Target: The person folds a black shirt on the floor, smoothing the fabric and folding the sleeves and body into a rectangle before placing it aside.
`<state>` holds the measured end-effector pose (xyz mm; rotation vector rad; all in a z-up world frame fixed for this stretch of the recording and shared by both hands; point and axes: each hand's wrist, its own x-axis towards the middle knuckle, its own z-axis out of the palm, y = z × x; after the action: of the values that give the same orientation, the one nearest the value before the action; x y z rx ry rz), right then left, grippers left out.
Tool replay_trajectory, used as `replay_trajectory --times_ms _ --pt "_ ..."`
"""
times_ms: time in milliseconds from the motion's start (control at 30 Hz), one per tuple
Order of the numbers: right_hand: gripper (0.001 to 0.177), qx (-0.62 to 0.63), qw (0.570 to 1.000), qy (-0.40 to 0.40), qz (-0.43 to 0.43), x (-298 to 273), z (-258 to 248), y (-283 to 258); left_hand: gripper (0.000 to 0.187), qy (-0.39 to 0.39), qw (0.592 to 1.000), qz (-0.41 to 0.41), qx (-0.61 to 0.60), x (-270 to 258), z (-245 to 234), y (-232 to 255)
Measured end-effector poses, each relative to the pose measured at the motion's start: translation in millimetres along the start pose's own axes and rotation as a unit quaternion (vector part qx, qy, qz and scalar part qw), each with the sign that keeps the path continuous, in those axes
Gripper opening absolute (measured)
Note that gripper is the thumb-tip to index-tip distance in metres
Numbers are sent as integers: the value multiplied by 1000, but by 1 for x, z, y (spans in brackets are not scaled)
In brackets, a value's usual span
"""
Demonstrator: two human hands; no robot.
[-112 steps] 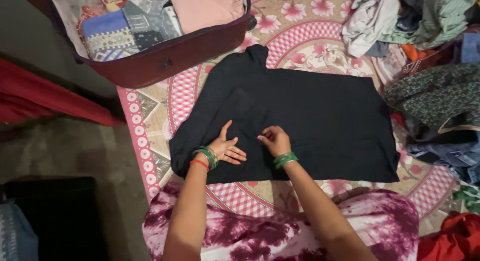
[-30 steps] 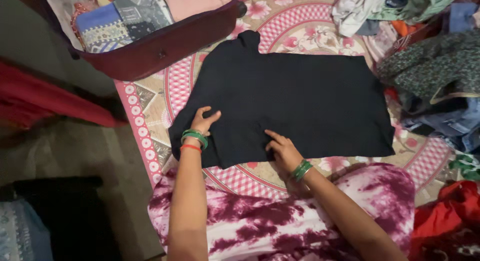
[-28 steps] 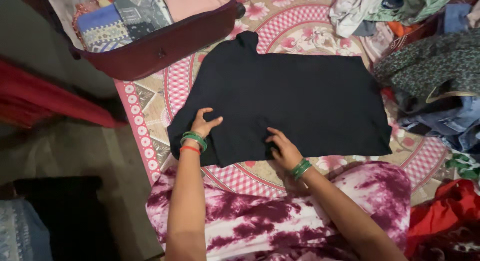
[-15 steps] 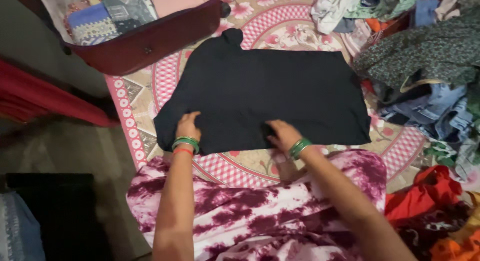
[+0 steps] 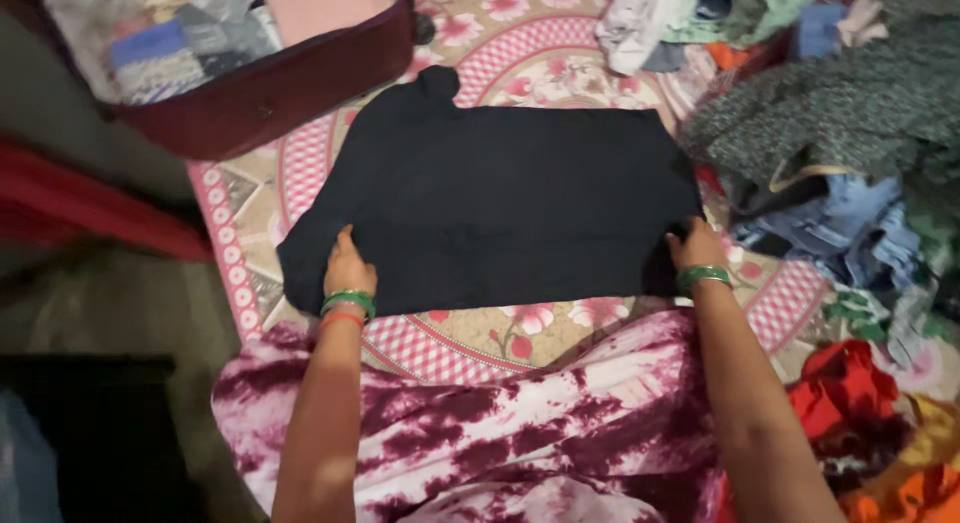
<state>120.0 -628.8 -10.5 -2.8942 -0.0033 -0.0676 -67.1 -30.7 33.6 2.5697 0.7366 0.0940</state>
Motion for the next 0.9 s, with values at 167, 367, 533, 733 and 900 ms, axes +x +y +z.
replay_trajectory --times_ms 167,367,533,733,900 --pt "78 -16 999 12 -39 14 -7 -12 92 81 986 -73 124 -5 -12 1" --pt "52 23 999 -13 -38 15 -13 -11 66 -59 982 -131 123 -2 -12 -15" --pt "77 184 970 -139 78 6 -16 2 81 -157 981 -110 2 27 7 -60" --pt "88 18 965 -257 37 -4 -13 30 83 -217 971 -98 38 43 39 -100" --pt "78 -70 946 -315 40 -9 -2 51 78 -268 961 -61 0 44 37 -126"
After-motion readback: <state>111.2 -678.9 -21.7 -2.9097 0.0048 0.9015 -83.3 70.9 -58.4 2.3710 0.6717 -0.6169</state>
